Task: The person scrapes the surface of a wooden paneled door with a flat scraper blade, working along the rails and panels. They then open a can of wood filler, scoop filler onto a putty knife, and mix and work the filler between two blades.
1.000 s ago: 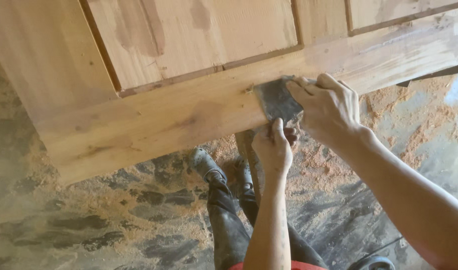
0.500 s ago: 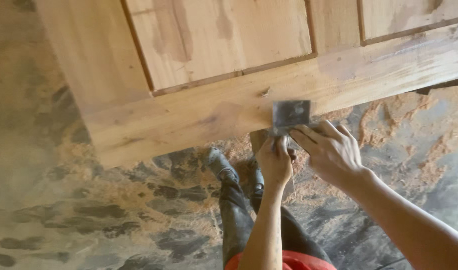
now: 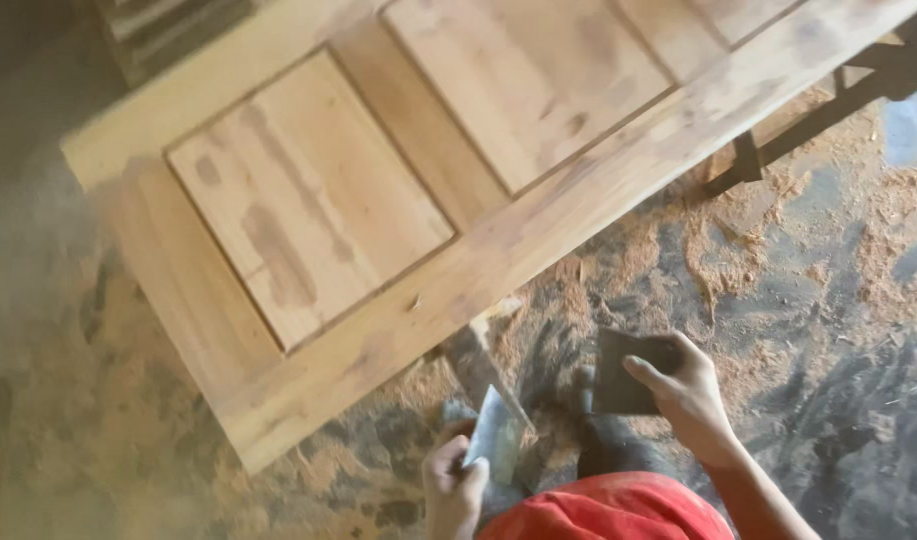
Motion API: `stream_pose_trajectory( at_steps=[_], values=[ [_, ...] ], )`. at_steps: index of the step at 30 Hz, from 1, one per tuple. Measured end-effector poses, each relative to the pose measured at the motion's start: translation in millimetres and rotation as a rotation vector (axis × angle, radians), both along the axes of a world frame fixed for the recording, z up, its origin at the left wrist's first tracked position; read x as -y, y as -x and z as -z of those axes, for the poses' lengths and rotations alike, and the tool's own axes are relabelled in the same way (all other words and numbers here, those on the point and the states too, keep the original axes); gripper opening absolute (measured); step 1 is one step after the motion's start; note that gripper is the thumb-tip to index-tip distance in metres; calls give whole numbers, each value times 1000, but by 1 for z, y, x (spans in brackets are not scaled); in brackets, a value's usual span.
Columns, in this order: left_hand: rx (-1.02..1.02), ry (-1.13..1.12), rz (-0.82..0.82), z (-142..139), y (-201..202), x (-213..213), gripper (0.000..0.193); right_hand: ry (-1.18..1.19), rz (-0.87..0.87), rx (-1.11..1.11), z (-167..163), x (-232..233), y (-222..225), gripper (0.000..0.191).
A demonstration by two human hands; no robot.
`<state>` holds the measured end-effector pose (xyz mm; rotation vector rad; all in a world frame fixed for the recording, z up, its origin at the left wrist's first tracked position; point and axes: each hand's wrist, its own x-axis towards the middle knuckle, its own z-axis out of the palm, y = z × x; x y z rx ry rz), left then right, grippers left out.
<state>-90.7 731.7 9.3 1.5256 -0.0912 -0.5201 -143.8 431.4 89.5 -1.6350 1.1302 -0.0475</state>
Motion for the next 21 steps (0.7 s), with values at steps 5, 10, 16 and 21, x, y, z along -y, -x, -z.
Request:
stream_pose_trajectory(
  at_steps=[5, 10, 16, 21],
  values=[
    [-766, 584, -374, 0, 16, 86, 44, -252, 301, 27, 17, 69, 52, 40],
    [-716, 776, -33, -2, 43, 234, 29, -245, 179, 341, 15, 187, 88, 29],
    [-1092, 747, 168, -18, 83, 408, 73, -71, 164, 256, -25, 320, 153, 27],
    [-1008, 699, 556, -51, 79, 473, 91, -260, 600, 448, -10, 365, 181, 26]
  ],
)
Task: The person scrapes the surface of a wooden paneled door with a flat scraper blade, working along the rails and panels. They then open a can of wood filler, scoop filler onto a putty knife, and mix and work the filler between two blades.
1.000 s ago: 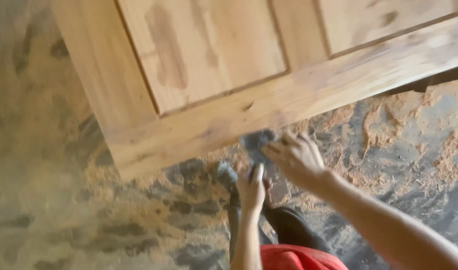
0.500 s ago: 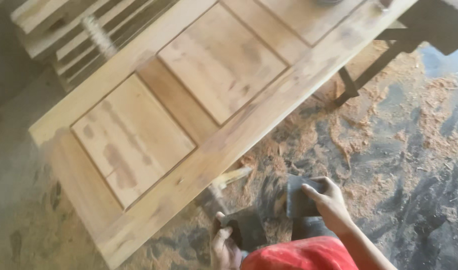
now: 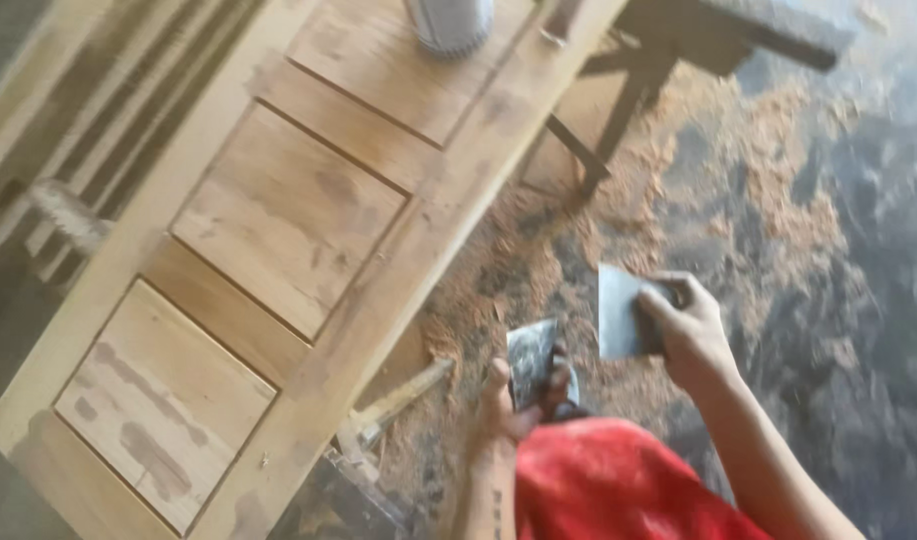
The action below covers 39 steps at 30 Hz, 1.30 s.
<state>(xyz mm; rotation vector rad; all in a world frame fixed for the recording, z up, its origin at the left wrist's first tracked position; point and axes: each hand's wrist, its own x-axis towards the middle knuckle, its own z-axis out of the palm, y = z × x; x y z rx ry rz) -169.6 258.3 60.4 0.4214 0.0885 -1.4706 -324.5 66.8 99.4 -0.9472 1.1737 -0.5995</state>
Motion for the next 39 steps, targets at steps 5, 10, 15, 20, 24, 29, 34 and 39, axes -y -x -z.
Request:
stream_pose_trajectory(
  at_steps=[5, 10, 15, 20, 24, 29, 34, 39],
  values=[
    [464, 10, 216, -44, -17, 68, 88, -81, 174, 272, 12, 30, -16, 22],
    [536, 134, 195, -73, -26, 137, 88, -156, 121, 170, 2, 73, -54, 25],
    [977, -57, 216, -60, -89, 210, 87, 35, -162, -232, -1, 98, -81, 25],
    [1215, -30, 314, -79, -182, 279, 89, -178, -81, -135, -10, 142, -123, 27],
    [1670, 140, 195, -116, -235, 304, 89, -248, 197, -147, -21, 215, -153, 22],
    [1594, 232, 291, -125, -253, 330, 96, -75, 73, 2, -20, 245, -198, 21],
    [1558, -9, 55, -119, -300, 328, 98, -48, -515, 33, -43, 232, -225, 19],
    [1758, -106, 50, -119, -340, 305, 99, 145, -521, -527, -47, 297, -271, 19]
  ],
)
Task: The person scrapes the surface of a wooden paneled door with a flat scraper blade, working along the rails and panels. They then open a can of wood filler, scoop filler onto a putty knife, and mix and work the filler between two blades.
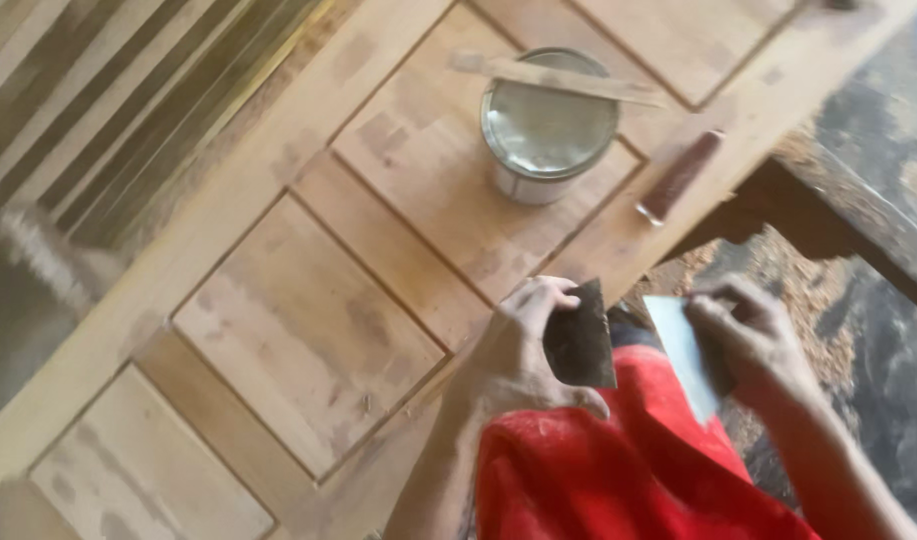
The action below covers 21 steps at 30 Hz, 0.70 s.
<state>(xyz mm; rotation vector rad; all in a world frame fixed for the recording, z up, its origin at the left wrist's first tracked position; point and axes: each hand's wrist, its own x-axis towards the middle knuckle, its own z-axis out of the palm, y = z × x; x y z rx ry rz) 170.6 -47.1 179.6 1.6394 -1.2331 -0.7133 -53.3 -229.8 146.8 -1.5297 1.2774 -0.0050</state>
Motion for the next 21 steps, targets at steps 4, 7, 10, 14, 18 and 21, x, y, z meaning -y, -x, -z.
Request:
stream_pose_trajectory(
  at_steps=[4, 7, 10, 14, 18, 21],
  values=[
    [204, -7, -8, 2, -8, -3, 88, 228, -388, 42, 0, 51, -50, 18],
    [134, -62, -159, 15, -17, -1, 85, 112, -872, 59, -10, 78, -86, 20],
    [-34, -121, -367, 44, -22, -7, 88, -34, -931, 47, -18, 105, -115, 22],
    [-212, -499, -774, 107, -32, -8, 87, -43, -726, 112, -19, 140, -137, 33],
    [183, -752, -1150, 163, -30, -4, 95, -138, -709, 242, -8, 156, -143, 47],
    [85, -1108, -1211, 180, -31, 2, 104, 5, -817, 226, 3, 154, -146, 33]
  ],
)
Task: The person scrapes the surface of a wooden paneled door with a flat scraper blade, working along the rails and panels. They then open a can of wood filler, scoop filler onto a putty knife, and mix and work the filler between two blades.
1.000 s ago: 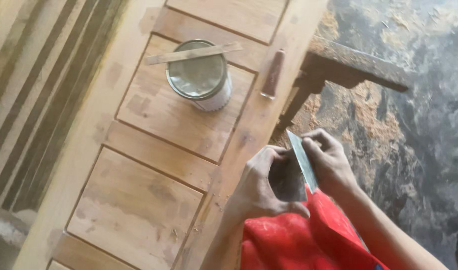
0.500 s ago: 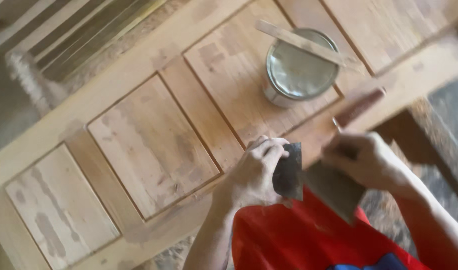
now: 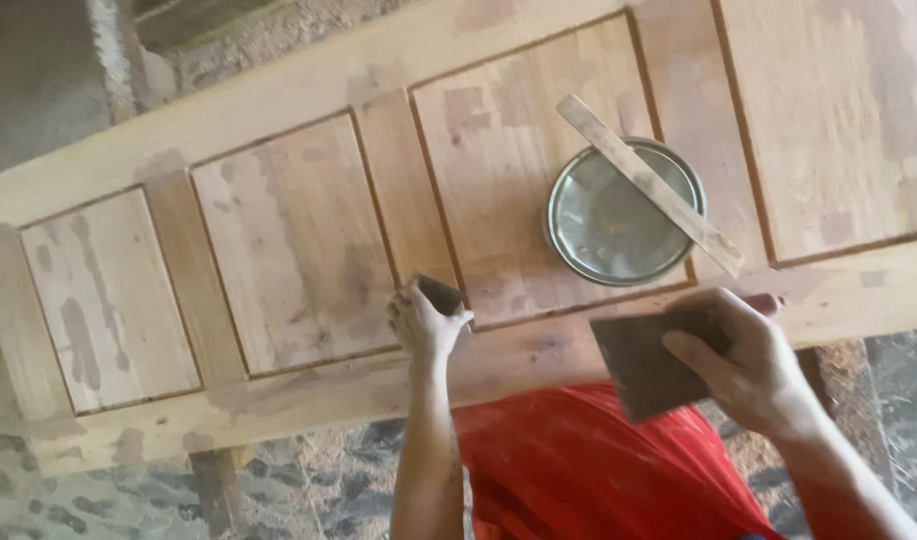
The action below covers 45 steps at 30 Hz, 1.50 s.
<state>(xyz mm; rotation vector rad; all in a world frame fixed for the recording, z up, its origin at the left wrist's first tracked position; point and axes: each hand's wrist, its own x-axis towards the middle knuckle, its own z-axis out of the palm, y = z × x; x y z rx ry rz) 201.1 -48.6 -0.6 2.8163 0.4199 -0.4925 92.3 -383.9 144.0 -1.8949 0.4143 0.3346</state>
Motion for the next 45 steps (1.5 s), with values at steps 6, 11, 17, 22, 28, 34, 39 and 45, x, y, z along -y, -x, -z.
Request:
stream_pose_trajectory(
  at_steps=[6, 11, 17, 22, 28, 34, 39, 45],
  values=[
    [103, 1093, -190, -22, 53, 24, 89, -378, 169, 82, 20, -36, -11, 24],
    [-122, 2064, -39, -69, 72, 64, 95, -115, -227, 45, 10, -67, -26, 38],
    [-178, 2258, -329, -101, 33, 63, 76, 606, 98, 517, -4, -28, -59, 27],
    [-367, 2442, -253, -114, 31, 60, 79, 905, -1, 365, 10, 14, -93, 62],
    [-556, 2612, -282, -107, 56, 44, 81, 762, 99, 45, 18, 23, -105, 33],
    [-480, 2534, -290, -90, 75, 17, 92, 716, 195, 118, 27, 5, -106, 51],
    [-512, 2273, -264, -78, 79, 19, 94, 741, 239, 113, 28, -4, -104, 50],
    [-496, 1957, -159, -63, 82, 35, 92, 791, 228, 90, 25, 5, -121, 54]
  ],
)
